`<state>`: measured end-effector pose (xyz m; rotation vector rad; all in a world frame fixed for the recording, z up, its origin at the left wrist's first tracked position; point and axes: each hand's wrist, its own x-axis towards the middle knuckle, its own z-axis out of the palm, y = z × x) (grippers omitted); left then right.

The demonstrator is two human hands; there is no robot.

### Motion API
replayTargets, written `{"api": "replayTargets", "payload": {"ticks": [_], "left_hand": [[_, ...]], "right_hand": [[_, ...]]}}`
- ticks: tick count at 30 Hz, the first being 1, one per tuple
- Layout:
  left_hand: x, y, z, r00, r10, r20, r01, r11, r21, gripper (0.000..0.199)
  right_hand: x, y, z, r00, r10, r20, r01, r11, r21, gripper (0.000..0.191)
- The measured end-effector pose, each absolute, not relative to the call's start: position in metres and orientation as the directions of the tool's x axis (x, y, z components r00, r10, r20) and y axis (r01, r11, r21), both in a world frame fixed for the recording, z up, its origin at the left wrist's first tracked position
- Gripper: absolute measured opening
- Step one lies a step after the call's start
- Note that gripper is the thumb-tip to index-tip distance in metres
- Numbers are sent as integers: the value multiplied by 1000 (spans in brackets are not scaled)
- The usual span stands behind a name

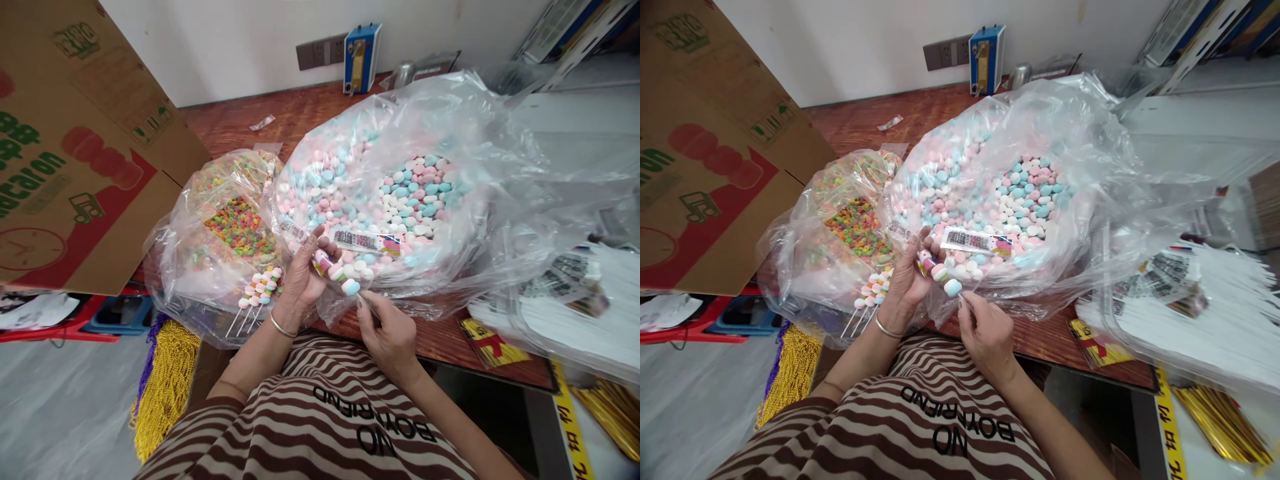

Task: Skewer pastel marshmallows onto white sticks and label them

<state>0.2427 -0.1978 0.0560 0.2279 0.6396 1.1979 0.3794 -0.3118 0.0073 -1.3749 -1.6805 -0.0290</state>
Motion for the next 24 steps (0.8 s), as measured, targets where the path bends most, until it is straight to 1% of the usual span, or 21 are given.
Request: {"api": "replayTargets", "payload": {"ticks": [2, 3, 4, 5, 6, 7, 8, 9, 10, 11, 12, 13, 14, 15, 17, 19, 21, 22, 23, 24], "left_hand": [[249, -199, 58, 198, 911, -361, -794, 365, 486, 15], [253, -200, 59, 185, 912, -366, -795, 358, 490, 14], [258, -202, 59, 169, 914, -368, -796, 347, 496, 14], [263, -205, 59, 159, 916, -368, -795, 340, 502, 15], [267, -208, 58, 162, 916, -366, -792, 342, 506, 15], [271, -211, 57, 176, 915, -364, -787, 353, 505, 16], [273, -214, 55, 203, 909, -364, -781, 374, 500, 16], [275, -216, 53, 236, 899, -368, -773, 403, 490, 17], [276, -218, 51, 275, 886, -374, -763, 438, 475, 19], [275, -219, 50, 313, 871, -380, -752, 471, 460, 21], [273, -219, 48, 347, 857, -382, -743, 500, 446, 23], [271, -218, 48, 372, 846, -382, -735, 520, 436, 25], [268, -216, 48, 385, 843, -376, -732, 527, 432, 27], [265, -213, 49, 382, 847, -369, -734, 521, 436, 28], [260, -206, 52, 330, 876, -351, -756, 468, 458, 23], [258, -200, 55, 278, 898, -340, -775, 419, 473, 13], [259, -197, 57, 259, 903, -341, -776, 405, 483, 5], [260, -197, 57, 258, 902, -345, -772, 408, 488, 6], [261, -197, 57, 257, 899, -355, -763, 414, 496, 10], [262, -197, 57, 253, 894, -370, -752, 422, 507, 14]], "right_hand": [[379, -310, 5, -25, 712, 702, 844, 391, -366, 16], [379, -310, 4, -71, 705, 706, 860, 402, -315, 17], [378, -310, 3, -106, 712, 694, 861, 415, -294, 17], [377, -310, 3, -119, 730, 673, 850, 426, -312, 17], [376, -311, 4, -104, 759, 643, 829, 424, -366, 18], [374, -312, 5, -62, 798, 600, 794, 404, -455, 19], [373, -313, 7, 4, 845, 535, 736, 360, -574, 21], [372, -313, 10, 81, 895, 438, 638, 291, -712, 23], [372, -313, 12, 149, 941, 303, 490, 196, -849, 25], [372, -313, 14, 189, 972, 139, 292, 79, -953, 29], [373, -312, 15, 182, 983, -32, 68, -45, -997, 33], [374, -310, 16, 133, 975, -178, -145, -158, -977, 36], [376, -309, 17, 66, 958, -280, -315, -246, -916, 38], [377, -307, 18, 5, 940, -341, -435, -305, -847, 39], [380, -304, 19, -76, 919, -388, -557, -362, -748, 38], [380, -303, 20, -144, 906, -397, -607, -398, -687, 36], [379, -302, 20, -229, 885, -405, -612, -454, -647, 36], [379, -303, 19, -263, 876, -403, -590, -477, -651, 36], [378, -304, 19, -265, 880, -394, -549, -473, -689, 37], [378, -305, 17, -227, 903, -365, -477, -430, -767, 37]]}}
